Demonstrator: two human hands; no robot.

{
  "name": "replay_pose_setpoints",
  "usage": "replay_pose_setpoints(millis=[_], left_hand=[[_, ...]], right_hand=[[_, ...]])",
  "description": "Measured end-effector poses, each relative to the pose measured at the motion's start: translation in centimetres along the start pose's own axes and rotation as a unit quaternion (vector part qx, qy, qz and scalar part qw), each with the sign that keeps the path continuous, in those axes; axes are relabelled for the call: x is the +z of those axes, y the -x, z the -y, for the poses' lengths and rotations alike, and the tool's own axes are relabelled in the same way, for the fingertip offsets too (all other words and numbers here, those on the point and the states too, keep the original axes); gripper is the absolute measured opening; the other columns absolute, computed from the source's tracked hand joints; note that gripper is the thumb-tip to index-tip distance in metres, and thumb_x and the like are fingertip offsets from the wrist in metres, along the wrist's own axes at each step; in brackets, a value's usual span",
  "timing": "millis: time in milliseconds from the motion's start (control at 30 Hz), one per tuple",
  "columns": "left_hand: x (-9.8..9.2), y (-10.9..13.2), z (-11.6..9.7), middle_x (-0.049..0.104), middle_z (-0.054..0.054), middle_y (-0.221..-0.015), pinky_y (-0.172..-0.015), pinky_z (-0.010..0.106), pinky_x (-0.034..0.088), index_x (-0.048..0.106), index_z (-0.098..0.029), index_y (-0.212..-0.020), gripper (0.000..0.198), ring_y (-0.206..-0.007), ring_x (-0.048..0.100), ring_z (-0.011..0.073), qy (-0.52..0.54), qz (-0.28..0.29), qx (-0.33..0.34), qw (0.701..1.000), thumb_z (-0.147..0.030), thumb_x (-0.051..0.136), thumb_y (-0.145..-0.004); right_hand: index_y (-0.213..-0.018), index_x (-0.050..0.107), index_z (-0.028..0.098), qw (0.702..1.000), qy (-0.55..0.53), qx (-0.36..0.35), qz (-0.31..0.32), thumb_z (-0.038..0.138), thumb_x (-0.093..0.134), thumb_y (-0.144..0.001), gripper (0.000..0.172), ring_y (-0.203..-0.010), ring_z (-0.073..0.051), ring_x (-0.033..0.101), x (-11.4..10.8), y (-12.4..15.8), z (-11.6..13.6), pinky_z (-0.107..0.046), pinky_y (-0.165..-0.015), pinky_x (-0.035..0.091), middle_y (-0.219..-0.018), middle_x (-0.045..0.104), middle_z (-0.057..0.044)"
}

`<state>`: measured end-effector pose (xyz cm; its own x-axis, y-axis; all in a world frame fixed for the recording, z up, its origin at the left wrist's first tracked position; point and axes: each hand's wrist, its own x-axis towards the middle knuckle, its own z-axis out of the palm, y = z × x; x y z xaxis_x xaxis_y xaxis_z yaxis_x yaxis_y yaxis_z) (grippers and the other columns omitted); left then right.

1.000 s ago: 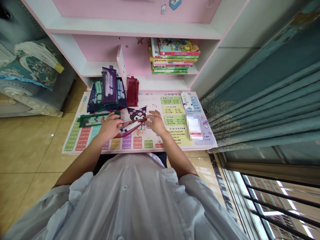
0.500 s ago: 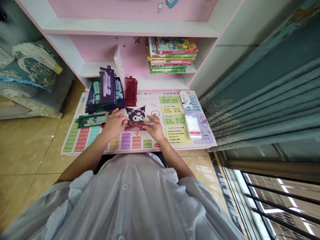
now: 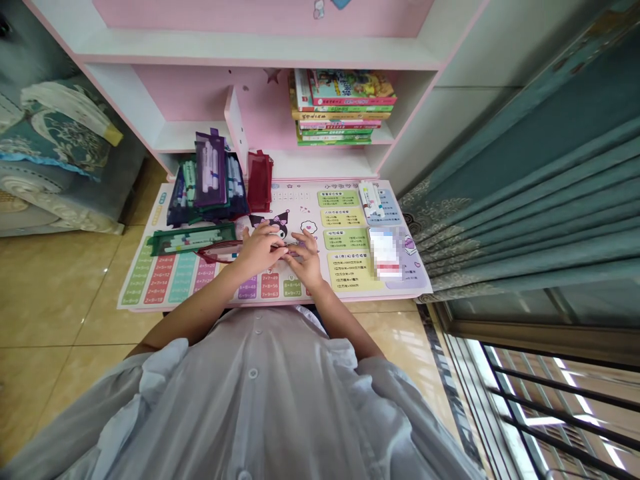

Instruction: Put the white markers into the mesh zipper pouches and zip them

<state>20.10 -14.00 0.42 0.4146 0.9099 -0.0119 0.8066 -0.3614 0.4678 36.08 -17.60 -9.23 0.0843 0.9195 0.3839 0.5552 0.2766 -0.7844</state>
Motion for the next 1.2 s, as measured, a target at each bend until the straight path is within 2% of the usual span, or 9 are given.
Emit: replay_pose_setpoints(millis=[100, 300, 467, 600, 867, 967, 1200], left_hand=[[0.1, -0.1, -0.3, 0.065, 0.005, -0.138, -0.12, 0.073, 0.021, 0.079, -0.029, -0.085, 0.01, -0.145, 0.041, 0.0363, 0.008, -0.002, 0.0, 1.0, -0.028, 0.069, -0.087], [0.3, 0.0, -0.5, 0.069, 0.005, -0.132, -0.12, 0.073, 0.019, 0.077, -0.027, -0.076, 0.012, -0.141, 0.045, 0.0368, -0.005, -0.047, 0.0, 0.999, -0.025, 0.068, -0.082], [0.0, 0.1, -0.7, 0.07, 0.005, -0.129, -0.119, 0.073, 0.02, 0.072, -0.024, -0.07, 0.01, -0.14, 0.046, 0.0358, 0.018, -0.044, -0.038, 0.998, -0.023, 0.068, -0.078], [-0.5, 0.2, -0.7, 0.073, 0.005, -0.118, -0.12, 0.07, 0.025, 0.067, -0.023, -0.064, 0.019, -0.136, 0.049, 0.0338, 0.029, -0.034, -0.054, 0.998, -0.023, 0.061, -0.081], [-0.8, 0.0, -0.3, 0.071, 0.005, -0.12, -0.118, 0.076, 0.02, 0.07, -0.025, -0.069, 0.019, -0.138, 0.046, 0.0341, 0.001, -0.017, -0.036, 0.999, -0.023, 0.058, -0.084], [-0.5, -0.1, -0.1, 0.072, 0.005, -0.119, -0.118, 0.076, 0.019, 0.069, -0.025, -0.068, 0.017, -0.139, 0.046, 0.0344, -0.006, -0.012, -0.027, 1.0, -0.023, 0.059, -0.083], [-0.3, 0.0, -0.1, 0.071, 0.004, -0.125, -0.116, 0.079, 0.019, 0.072, -0.026, -0.073, 0.02, -0.141, 0.045, 0.034, 0.003, -0.026, -0.02, 0.999, -0.023, 0.057, -0.087]], right_hand=[[-0.084, 0.078, 0.024, 1.0, -0.008, -0.009, -0.009, 0.034, 0.074, -0.085, 0.011, -0.147, -0.03, 0.042, 0.0, 0.0, -0.2, -0.057, -0.121, 0.036, -0.132, 0.067, -0.01], [-0.083, 0.079, 0.026, 1.0, 0.008, -0.012, -0.01, 0.031, 0.074, -0.084, 0.008, -0.148, -0.031, 0.04, 0.1, 0.1, -0.3, -0.059, -0.12, 0.036, -0.13, 0.067, -0.009], [-0.084, 0.08, 0.025, 0.999, -0.019, -0.041, -0.027, 0.035, 0.073, -0.086, 0.012, -0.146, -0.03, 0.042, 0.1, 0.2, -0.4, -0.057, -0.121, 0.036, -0.128, 0.067, -0.01], [-0.085, 0.08, 0.026, 0.995, -0.03, -0.079, -0.045, 0.039, 0.073, -0.087, 0.015, -0.143, -0.031, 0.045, 0.3, 0.3, -0.7, -0.058, -0.122, 0.035, -0.126, 0.067, -0.009], [-0.087, 0.078, 0.026, 0.99, -0.041, -0.117, -0.074, 0.042, 0.072, -0.088, 0.017, -0.143, -0.033, 0.045, 0.7, 0.4, -1.1, -0.06, -0.12, 0.038, -0.128, 0.065, -0.01], [-0.091, 0.078, 0.026, 0.992, -0.028, -0.104, -0.063, 0.041, 0.072, -0.088, 0.016, -0.143, -0.033, 0.045, 0.7, 0.5, -1.1, -0.061, -0.12, 0.038, -0.129, 0.065, -0.01], [-0.085, 0.077, 0.025, 0.994, -0.04, -0.087, -0.056, 0.04, 0.074, -0.086, 0.015, -0.144, -0.033, 0.043, 0.5, 0.4, -1.0, -0.062, -0.121, 0.035, -0.128, 0.065, -0.009]])
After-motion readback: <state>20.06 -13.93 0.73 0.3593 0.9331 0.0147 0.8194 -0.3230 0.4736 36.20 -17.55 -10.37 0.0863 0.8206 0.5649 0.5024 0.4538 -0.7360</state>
